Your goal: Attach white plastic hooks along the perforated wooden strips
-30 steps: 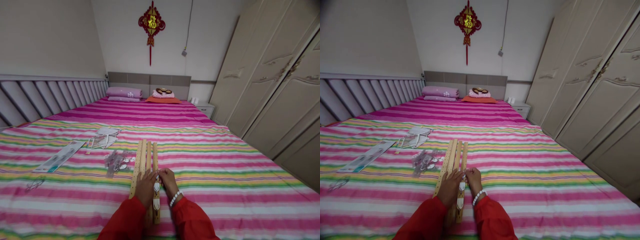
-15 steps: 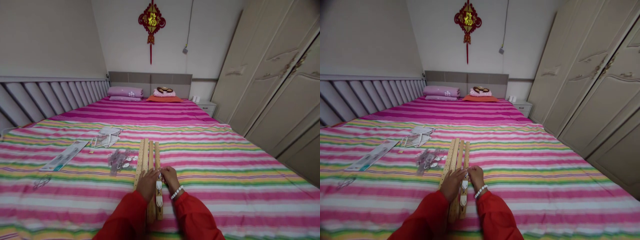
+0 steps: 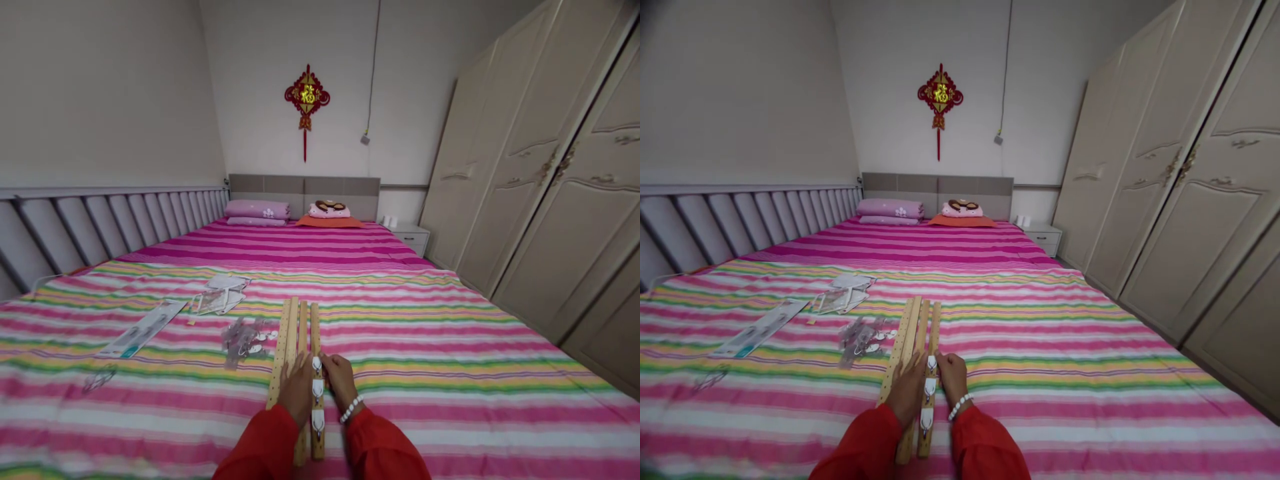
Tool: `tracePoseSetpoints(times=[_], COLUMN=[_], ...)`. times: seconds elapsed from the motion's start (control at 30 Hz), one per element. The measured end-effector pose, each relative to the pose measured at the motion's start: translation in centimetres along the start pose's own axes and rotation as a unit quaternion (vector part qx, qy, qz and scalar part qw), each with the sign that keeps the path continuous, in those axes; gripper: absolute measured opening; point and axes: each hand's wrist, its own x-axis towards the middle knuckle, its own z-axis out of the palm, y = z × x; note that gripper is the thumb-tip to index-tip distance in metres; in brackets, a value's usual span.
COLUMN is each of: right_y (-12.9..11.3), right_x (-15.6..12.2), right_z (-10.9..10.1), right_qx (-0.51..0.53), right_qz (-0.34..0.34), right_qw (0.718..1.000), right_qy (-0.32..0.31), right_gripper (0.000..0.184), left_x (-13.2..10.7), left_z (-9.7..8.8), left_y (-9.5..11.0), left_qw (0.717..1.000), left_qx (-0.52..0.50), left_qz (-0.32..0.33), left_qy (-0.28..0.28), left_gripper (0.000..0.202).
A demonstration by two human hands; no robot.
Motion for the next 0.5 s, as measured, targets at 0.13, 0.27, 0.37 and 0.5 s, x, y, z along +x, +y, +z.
tracePoseSetpoints(times=[0.13,0.27,0.37,0.5], right_y=[-0.1,0.2,0.6,0.7], right_x=[-0.5,-1.4,-2.1,-2.7], right_z=[-0.2,-0.6,-1.0,-1.3], right_qx=[-0.025,-0.026,-0.013,0.019], right_qz=[-0.028,-0.032,-0.023,0.001], right_qw=[0.999,0.999,1.0,1.0], right_qy=[0.001,0.002,0.002,-0.011], right_gripper=[0.046,0.046,0.045,0.043], left_x=[0.0,-0.9,-1.5,-0.7], left_z=[0.1,0.4,0.0,-3.3], left_y=[0.3,0.1,-1.1,-4.7], left_qw=[0.999,0.998,0.998,0.995], left_qx=[-0.016,-0.045,-0.054,-0.018], left_qz=[-0.032,-0.029,-0.009,-0.006], left_qy=[-0.011,-0.015,-0.007,0.094], left_gripper=[0.061,0.06,0.058,0.042])
